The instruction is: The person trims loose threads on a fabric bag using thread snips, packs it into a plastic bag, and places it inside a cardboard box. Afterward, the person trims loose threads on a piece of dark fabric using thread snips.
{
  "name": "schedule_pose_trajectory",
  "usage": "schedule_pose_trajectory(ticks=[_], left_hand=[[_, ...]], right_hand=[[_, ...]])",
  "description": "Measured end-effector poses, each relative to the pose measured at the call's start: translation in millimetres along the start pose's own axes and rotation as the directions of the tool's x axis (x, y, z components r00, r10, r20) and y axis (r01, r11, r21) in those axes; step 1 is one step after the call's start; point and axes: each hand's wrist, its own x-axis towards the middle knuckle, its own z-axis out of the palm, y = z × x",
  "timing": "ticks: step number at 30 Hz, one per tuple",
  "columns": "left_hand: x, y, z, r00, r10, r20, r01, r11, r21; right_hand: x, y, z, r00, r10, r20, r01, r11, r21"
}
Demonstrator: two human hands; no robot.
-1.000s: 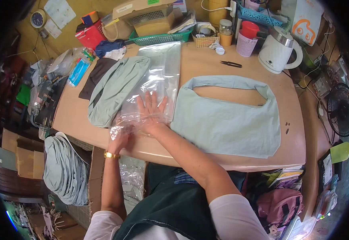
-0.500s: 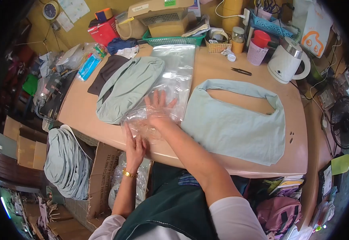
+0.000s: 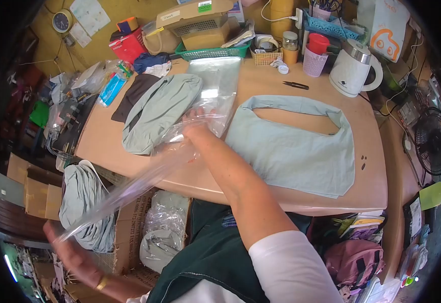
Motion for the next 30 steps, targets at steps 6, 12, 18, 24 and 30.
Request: schedule_pose_trajectory(ticks=[6, 12, 18, 24, 30], left_hand=[[17, -42, -105, 0.959, 0.038, -0.282, 0.161, 0.744, 0.649], [-14, -46, 42, 0.824, 0.417, 0.384, -0.567, 0.613, 0.550], [-57, -28, 199, 0.460, -0.065, 0.886, -0.208, 0.962, 0.179], [-38, -11, 230, 0.232, 0.168, 0.958, -0.859, 0.497, 0.121], [-37, -75, 282, 0.013, 0.091, 0.996, -0.921, 0.389, -0.024]], right_hand=[[-58, -15, 14, 0.926, -0.196, -0.322, 0.210, 0.978, 0.010], [-190, -30, 25, 0.748, -0.583, -0.316, 0.510, 0.201, 0.836], [-229, 67, 77, 0.977, -0.164, -0.137, 0.133, -0.037, 0.990], [-309, 143, 90, 0.973, 0.084, -0.214, 0.210, 0.052, 0.976], [-320, 212, 108, 0.554, 0.405, -0.728, -0.225, 0.914, 0.337]])
